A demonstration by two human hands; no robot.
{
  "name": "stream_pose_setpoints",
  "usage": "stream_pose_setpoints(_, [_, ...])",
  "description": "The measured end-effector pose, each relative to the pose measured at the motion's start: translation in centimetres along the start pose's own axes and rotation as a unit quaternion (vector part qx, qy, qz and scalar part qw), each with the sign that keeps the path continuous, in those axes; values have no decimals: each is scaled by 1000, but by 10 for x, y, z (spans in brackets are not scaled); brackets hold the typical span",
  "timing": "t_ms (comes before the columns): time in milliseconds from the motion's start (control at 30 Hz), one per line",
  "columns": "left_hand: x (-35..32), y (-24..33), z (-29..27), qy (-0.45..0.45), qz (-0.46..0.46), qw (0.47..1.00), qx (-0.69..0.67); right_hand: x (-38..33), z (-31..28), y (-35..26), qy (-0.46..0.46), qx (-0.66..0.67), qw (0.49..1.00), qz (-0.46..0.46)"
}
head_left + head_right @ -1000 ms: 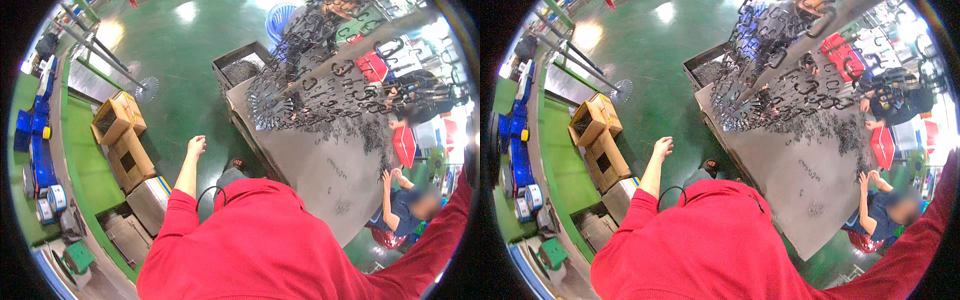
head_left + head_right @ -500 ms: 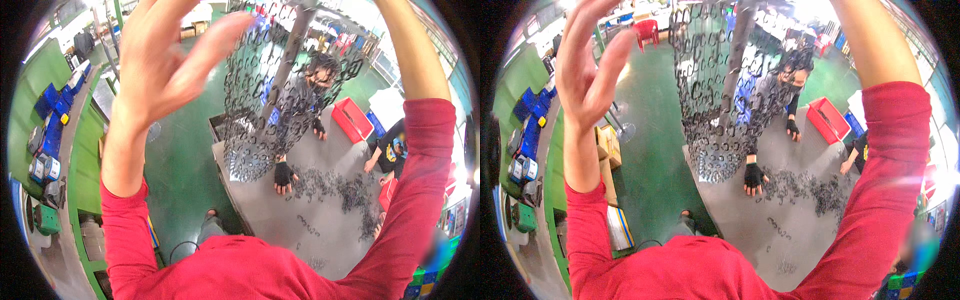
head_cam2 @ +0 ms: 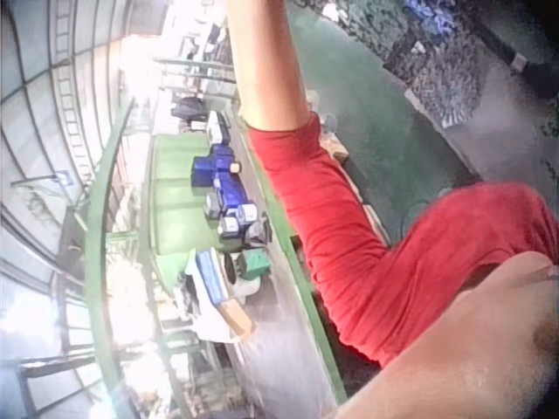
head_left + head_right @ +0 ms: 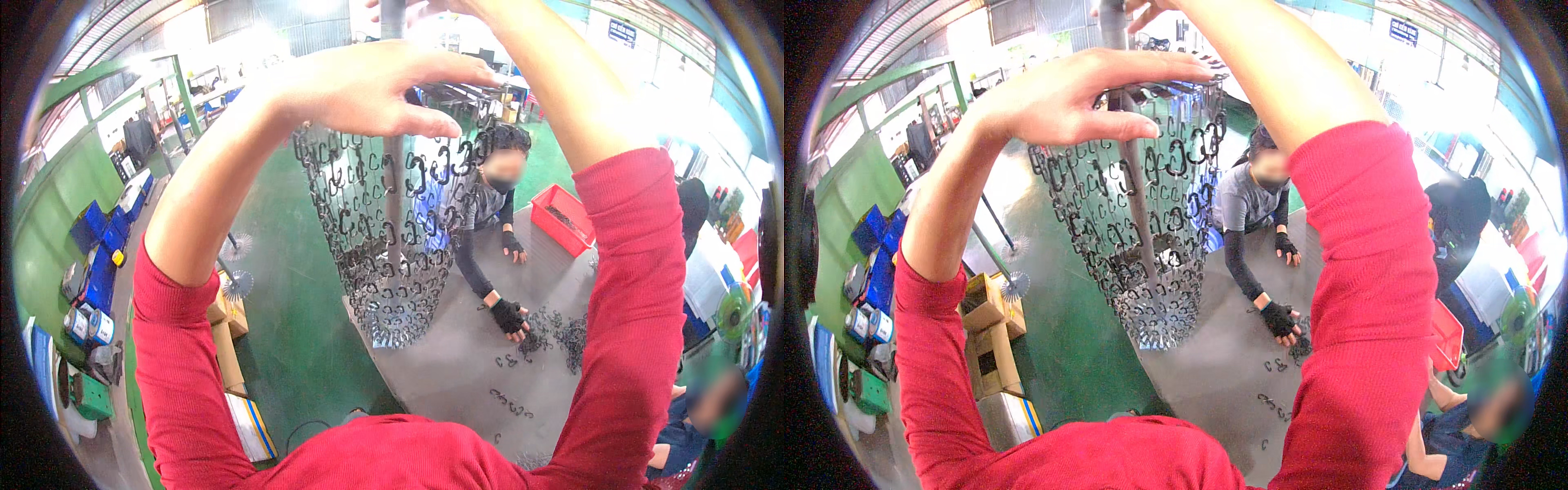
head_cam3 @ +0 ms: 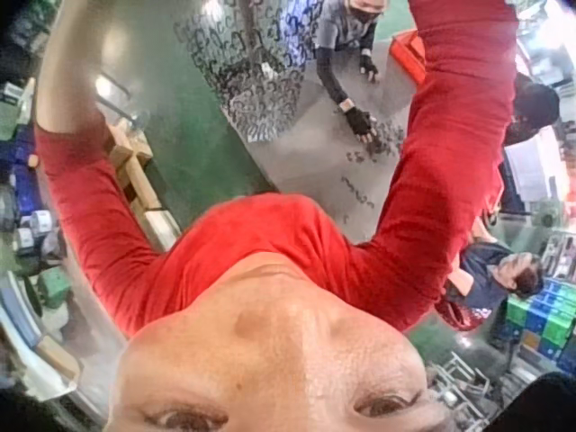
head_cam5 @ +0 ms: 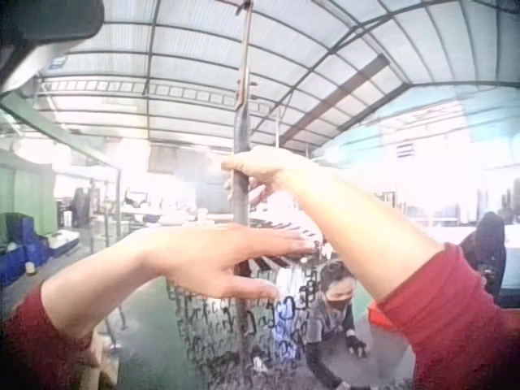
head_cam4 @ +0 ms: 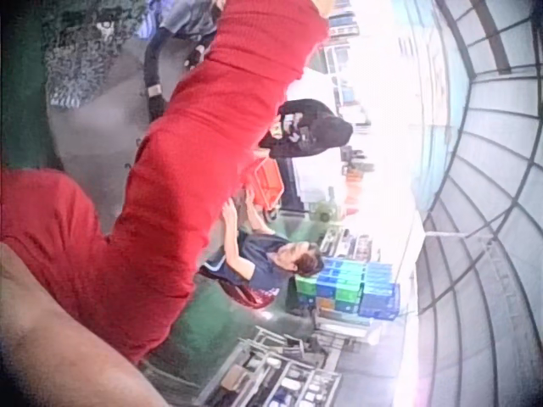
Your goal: The person picks up small metal hooks from a table and attaches them one by one to a vertical metal rod with existing hooks. They repeatedly reach for hooks, align them, and clip them onto the rod while other workers sort hooks nearby.
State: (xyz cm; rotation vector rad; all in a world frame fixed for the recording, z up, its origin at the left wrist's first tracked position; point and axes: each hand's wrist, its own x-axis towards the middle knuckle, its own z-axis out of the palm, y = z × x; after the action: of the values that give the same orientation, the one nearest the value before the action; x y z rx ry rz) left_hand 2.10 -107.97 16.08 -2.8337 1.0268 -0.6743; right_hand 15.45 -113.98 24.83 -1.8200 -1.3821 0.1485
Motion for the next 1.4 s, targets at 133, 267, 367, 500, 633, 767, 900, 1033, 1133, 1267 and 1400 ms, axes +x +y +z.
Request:
stream_pose_setpoints(133, [15,3,7,38,-10,999,-28,-53,-10,16,287,-199,922,-171])
stream_pose_setpoints(267, [-3,-4,0,34,-85,996,0,-126,18,54,351,-20,897,-266])
stream_pose_setpoints(367, [7,-9,3,31,-91,995,-15,-153,39,101,379,-20,912,-157])
stream_pose_setpoints(500, [8,-13,5,15,-84,996,-2,-146,63,127,364,48,916,-162])
stream_pose_setpoints(633, [10,-17,4,-7,-95,995,-28,-140,68,125,322,87,936,-113])
stream_pose_setpoints(767, [13,-13,-1,-44,-89,995,-10,-137,66,126,290,120,943,-112])
stream_pose_setpoints(900, [12,-19,1,-41,-15,997,65,-133,64,130,266,152,943,-125])
stream_pose_setpoints(1033, [15,-25,6,-36,-16,996,76,-126,62,139,254,168,942,-138])
stream_pose_setpoints(1133, [17,-30,9,-29,-14,997,76,-120,60,148,239,195,941,-139])
stream_pose_setpoints(1267, [23,-23,9,-27,-18,998,60,-114,57,156,185,344,909,-144])
stream_pose_setpoints(1400, [23,-23,9,-34,-29,998,48,-111,58,163,149,456,864,-155])
